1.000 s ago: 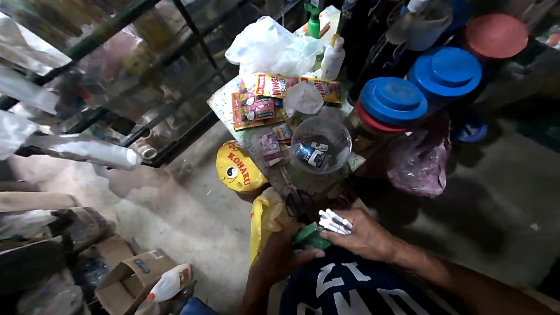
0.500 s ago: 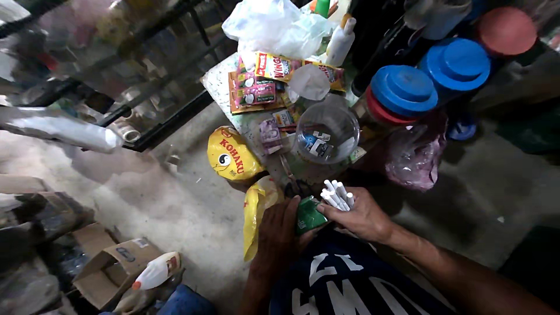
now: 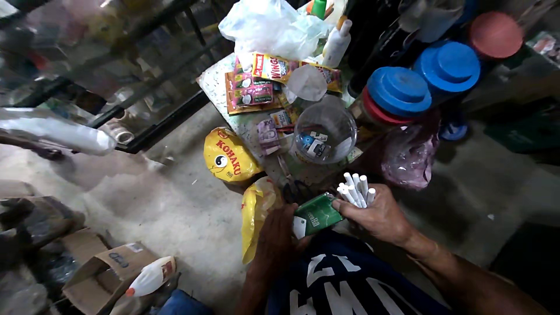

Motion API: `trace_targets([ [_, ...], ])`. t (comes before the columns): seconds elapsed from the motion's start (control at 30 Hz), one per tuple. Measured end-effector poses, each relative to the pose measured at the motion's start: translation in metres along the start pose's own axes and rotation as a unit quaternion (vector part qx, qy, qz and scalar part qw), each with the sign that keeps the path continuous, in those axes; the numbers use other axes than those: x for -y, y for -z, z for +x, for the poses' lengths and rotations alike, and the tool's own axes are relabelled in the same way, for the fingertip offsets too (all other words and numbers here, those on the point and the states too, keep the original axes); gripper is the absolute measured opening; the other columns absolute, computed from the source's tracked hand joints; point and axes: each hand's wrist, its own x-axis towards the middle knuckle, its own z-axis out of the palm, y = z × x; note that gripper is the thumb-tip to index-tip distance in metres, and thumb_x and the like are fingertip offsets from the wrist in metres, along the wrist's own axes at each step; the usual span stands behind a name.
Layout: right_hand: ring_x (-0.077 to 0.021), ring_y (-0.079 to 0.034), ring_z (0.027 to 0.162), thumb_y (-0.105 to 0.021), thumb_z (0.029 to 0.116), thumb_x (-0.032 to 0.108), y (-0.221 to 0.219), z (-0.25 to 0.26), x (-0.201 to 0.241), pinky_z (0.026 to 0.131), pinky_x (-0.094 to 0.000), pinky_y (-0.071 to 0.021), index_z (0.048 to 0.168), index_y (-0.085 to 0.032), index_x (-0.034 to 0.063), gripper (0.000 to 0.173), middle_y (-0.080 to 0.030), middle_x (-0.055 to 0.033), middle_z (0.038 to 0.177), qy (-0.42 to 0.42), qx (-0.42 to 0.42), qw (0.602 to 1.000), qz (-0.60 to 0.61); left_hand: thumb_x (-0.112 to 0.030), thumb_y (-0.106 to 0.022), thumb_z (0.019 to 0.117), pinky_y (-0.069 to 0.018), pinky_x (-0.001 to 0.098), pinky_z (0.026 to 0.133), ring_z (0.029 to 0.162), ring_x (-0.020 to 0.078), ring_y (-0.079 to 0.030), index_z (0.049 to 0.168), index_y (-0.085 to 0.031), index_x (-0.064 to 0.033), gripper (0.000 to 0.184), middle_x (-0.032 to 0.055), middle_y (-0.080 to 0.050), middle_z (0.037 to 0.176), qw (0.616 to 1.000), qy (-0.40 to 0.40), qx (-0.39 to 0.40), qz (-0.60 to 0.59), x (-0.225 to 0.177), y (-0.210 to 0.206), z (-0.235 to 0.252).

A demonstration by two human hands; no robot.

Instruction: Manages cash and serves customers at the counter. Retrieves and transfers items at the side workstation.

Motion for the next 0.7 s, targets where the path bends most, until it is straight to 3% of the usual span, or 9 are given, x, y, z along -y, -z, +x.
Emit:
trace_targets([
  [0.07, 0.0044, -0.060, 0.058, -0.074, 0.0838, 0.013, -0.007, -0.005, -0.005, 0.055, -0.0157, -0.0537, 0.089, -0.069, 0.0124, 0.007, -0.066, 0.0122, 0.071, -0.010, 0.015, 1.000, 0.012, -0.043, -0.078, 0.0847, -0.0544, 0.0499, 0.094, 0.108, 0.0361, -0.068, 0.128, -0.062, 0.0058, 0.067, 0.0241, -0.069, 0.120, 1.000, -0.009, 0.001, -0.011, -0.012, -0.001, 0.010],
  [0.2, 0.0088, -0.061, 0.064, -0.073, 0.0825, 0.010, -0.010, -0.010, -0.008, 0.060, -0.0120, -0.0531, 0.088, -0.070, 0.0117, 0.007, -0.067, 0.0145, 0.074, 0.032, 0.009, 0.999, 0.006, -0.036, -0.072, 0.0906, -0.0579, 0.0443, 0.088, 0.100, 0.0322, -0.071, 0.125, -0.063, 0.0076, 0.056, 0.0225, -0.071, 0.114, 0.999, -0.039, -0.004, -0.031, -0.028, -0.010, 0.022],
  [0.47, 0.0087, -0.062, 0.067, -0.073, 0.0823, 0.011, 0.016, -0.009, 0.003, 0.063, -0.0118, -0.0543, 0.090, -0.069, 0.0135, 0.009, -0.068, 0.0150, 0.077, 0.047, -0.024, 0.998, -0.017, -0.030, -0.079, 0.0826, -0.0580, 0.0406, 0.088, 0.101, 0.0311, -0.070, 0.125, -0.062, 0.0086, 0.060, 0.0222, -0.070, 0.114, 0.998, -0.025, 0.025, -0.047, -0.016, -0.007, 0.012],
  [0.7, 0.0085, -0.062, 0.066, -0.074, 0.0827, 0.012, 0.021, -0.014, 0.005, 0.061, -0.0116, -0.0542, 0.092, -0.069, 0.0128, 0.011, -0.068, 0.0148, 0.077, 0.048, -0.038, 0.998, -0.017, -0.039, -0.077, 0.0852, -0.0570, 0.0352, 0.091, 0.103, 0.0266, -0.070, 0.124, -0.062, 0.0049, 0.061, 0.0203, -0.070, 0.113, 0.998, -0.041, 0.008, -0.044, -0.003, -0.004, -0.002],
])
